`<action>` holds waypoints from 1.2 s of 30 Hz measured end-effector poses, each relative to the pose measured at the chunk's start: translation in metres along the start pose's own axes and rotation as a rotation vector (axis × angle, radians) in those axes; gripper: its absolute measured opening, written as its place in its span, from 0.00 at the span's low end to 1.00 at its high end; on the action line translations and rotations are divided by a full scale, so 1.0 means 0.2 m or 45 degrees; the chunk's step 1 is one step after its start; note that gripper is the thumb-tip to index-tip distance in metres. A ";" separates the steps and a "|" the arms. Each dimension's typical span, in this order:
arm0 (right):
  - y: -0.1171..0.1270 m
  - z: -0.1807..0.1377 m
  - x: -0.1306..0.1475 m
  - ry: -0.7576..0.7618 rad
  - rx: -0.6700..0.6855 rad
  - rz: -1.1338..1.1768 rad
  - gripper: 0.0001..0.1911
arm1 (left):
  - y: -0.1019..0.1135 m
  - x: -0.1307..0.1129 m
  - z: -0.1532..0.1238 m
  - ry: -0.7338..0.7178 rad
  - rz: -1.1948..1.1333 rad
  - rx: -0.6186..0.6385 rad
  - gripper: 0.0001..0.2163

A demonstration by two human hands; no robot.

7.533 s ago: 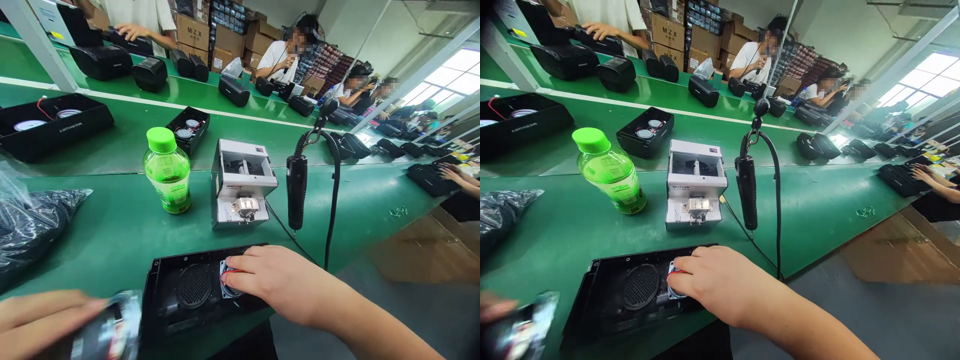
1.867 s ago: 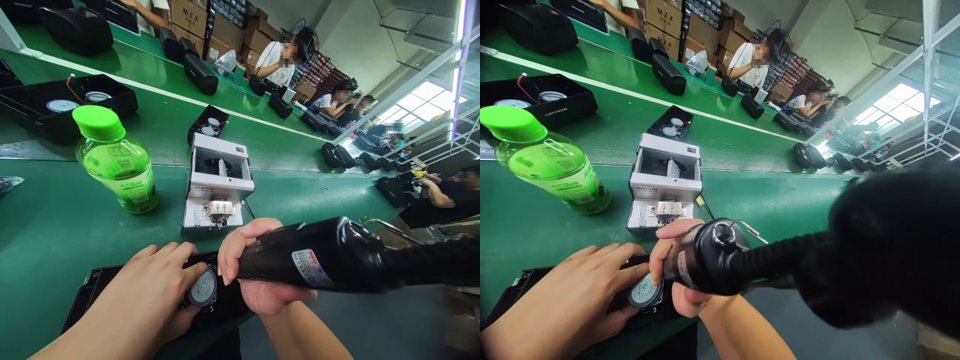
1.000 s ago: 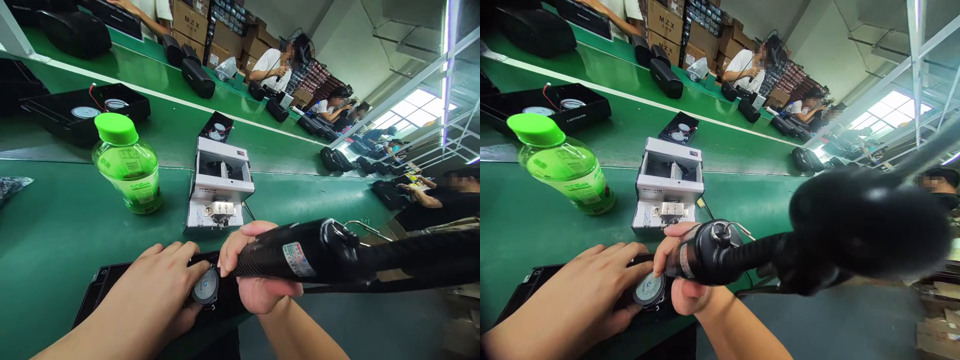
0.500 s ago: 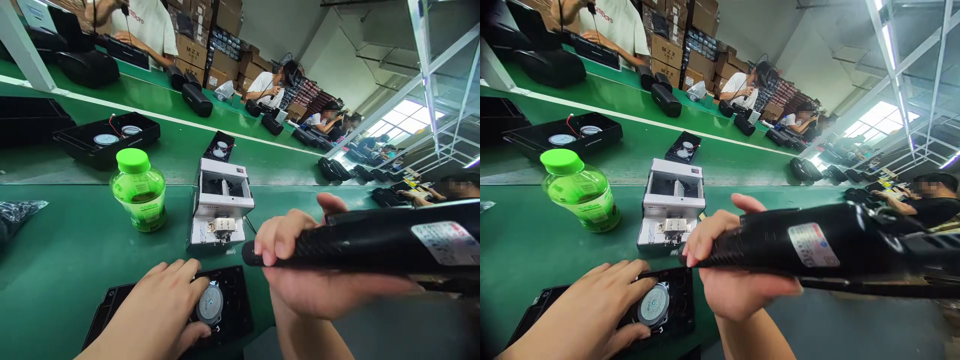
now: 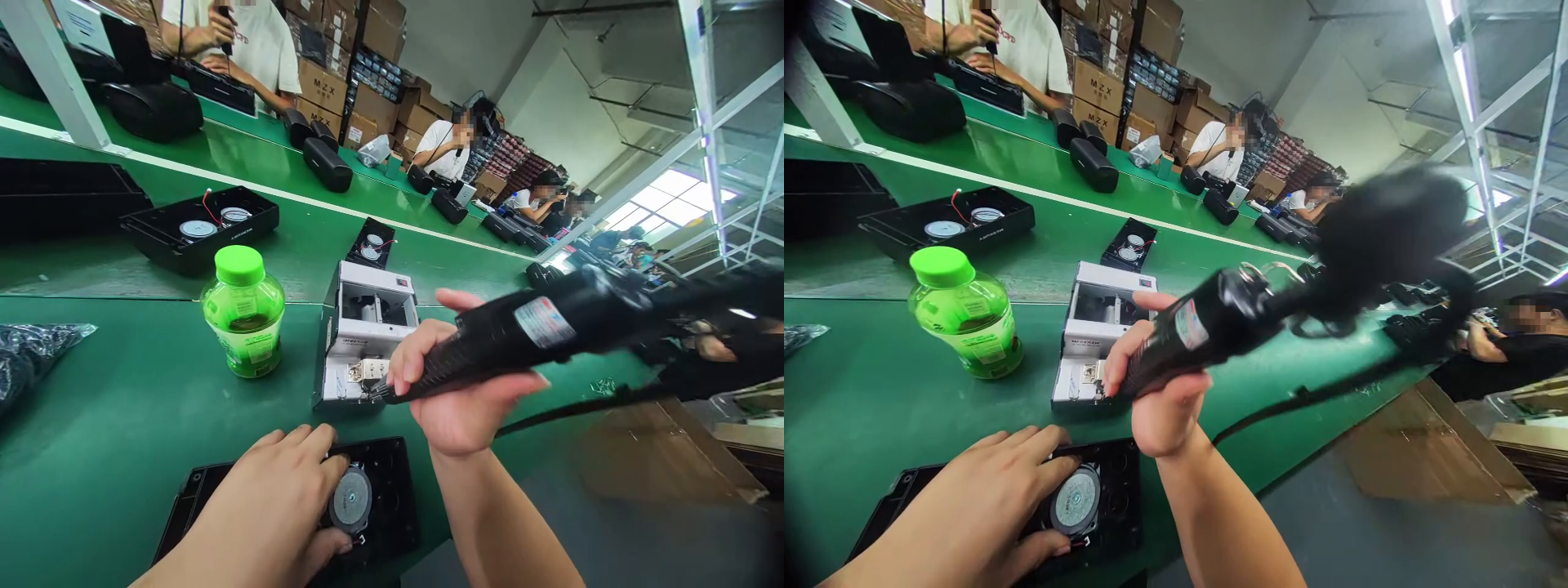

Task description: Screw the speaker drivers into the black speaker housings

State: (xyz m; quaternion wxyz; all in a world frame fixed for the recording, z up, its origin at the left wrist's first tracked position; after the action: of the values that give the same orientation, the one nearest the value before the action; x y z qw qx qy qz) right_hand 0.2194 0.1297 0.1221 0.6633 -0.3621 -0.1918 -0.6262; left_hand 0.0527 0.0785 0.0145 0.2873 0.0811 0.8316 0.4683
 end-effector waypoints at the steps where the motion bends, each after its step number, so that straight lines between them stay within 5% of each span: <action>1: -0.01 0.00 0.00 0.020 -0.022 -0.004 0.42 | -0.01 0.00 0.00 -0.001 0.000 0.011 0.24; 16: 0.04 -0.02 0.11 0.043 0.108 0.021 0.36 | 0.03 -0.03 -0.02 0.004 0.093 0.147 0.22; 27: 0.06 0.00 0.12 0.069 0.088 -0.025 0.40 | 0.05 -0.01 -0.02 -0.021 0.069 0.027 0.27; 32: 0.03 -0.03 0.09 0.124 0.158 -0.009 0.38 | 0.03 0.16 -0.11 -0.343 0.028 -0.366 0.12; 36: 0.02 -0.01 0.05 0.046 0.184 -0.014 0.40 | 0.00 0.29 -0.19 -0.402 -0.047 -0.609 0.09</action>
State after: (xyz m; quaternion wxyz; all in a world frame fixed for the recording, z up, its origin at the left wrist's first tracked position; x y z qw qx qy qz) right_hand 0.2244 0.1209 0.1269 0.6876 -0.3008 -0.2265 -0.6208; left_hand -0.0153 0.0737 0.0066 0.4327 0.0678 0.6438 0.6275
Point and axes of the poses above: each hand's wrist, its own z-axis towards the middle knuckle, its own y-axis out of the back of the hand, x = y × z, the point moved 6 cm from there along z, towards the middle knuckle, and after that the axes turned 5 degrees about y, right-handed, at the moved point
